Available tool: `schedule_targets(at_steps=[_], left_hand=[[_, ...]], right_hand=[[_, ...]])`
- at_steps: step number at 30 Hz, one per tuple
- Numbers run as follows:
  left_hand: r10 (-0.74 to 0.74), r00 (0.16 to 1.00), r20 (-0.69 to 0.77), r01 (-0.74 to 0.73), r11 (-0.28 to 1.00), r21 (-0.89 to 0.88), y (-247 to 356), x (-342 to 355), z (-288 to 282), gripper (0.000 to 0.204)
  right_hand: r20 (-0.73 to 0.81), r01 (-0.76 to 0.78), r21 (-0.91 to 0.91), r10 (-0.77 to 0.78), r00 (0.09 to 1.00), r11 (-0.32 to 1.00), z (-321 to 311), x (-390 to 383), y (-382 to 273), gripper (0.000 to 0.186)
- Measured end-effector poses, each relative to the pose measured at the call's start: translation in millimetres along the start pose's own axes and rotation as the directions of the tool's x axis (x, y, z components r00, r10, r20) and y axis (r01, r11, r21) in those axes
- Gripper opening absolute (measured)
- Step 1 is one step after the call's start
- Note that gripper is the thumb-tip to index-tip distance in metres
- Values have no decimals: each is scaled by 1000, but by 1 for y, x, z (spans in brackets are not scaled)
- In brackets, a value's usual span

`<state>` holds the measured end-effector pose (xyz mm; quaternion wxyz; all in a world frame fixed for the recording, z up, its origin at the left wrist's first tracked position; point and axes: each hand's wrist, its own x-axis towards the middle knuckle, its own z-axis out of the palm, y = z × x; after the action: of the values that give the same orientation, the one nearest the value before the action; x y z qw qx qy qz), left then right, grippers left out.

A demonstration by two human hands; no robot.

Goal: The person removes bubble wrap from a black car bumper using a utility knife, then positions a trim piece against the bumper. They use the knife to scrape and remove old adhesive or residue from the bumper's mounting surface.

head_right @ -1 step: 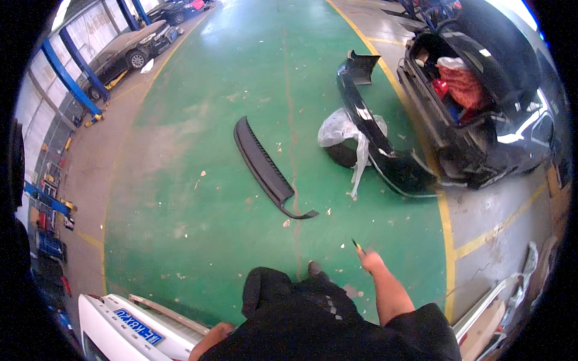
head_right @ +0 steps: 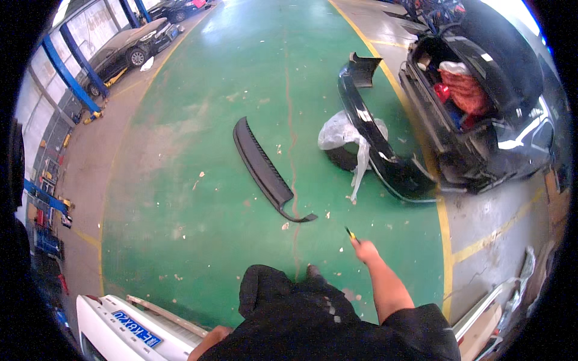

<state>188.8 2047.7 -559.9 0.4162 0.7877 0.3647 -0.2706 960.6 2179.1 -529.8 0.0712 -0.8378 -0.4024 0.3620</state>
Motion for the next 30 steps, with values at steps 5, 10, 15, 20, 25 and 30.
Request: schedule_targets(at_steps=[5,10,15,20,25,30], left_hand=[[-700,707,102,698,666,-263,-39,65,-62,39],[-599,785,158,617,729,-296,-94,197,-203,34],[-512,827,-232,393,822,-413,-213,354,-472,27],[-545,732,-409,-175,430,-886,-162,425,-837,19],[-525,701,-483,-134,569,-812,-170,512,-988,13],[-30,997,-70,48,963,266,-233,585,-980,32]], right_hand=[[-53,166,179,-159,986,970,-104,171,-264,59],[-51,209,35,-207,977,977,-113,211,-359,55],[72,-86,-122,95,993,989,-76,206,-308,57],[144,-661,1,654,742,750,-43,156,-191,58],[292,-888,204,841,456,411,0,178,-166,51],[289,-820,344,779,557,458,32,326,-184,49]])
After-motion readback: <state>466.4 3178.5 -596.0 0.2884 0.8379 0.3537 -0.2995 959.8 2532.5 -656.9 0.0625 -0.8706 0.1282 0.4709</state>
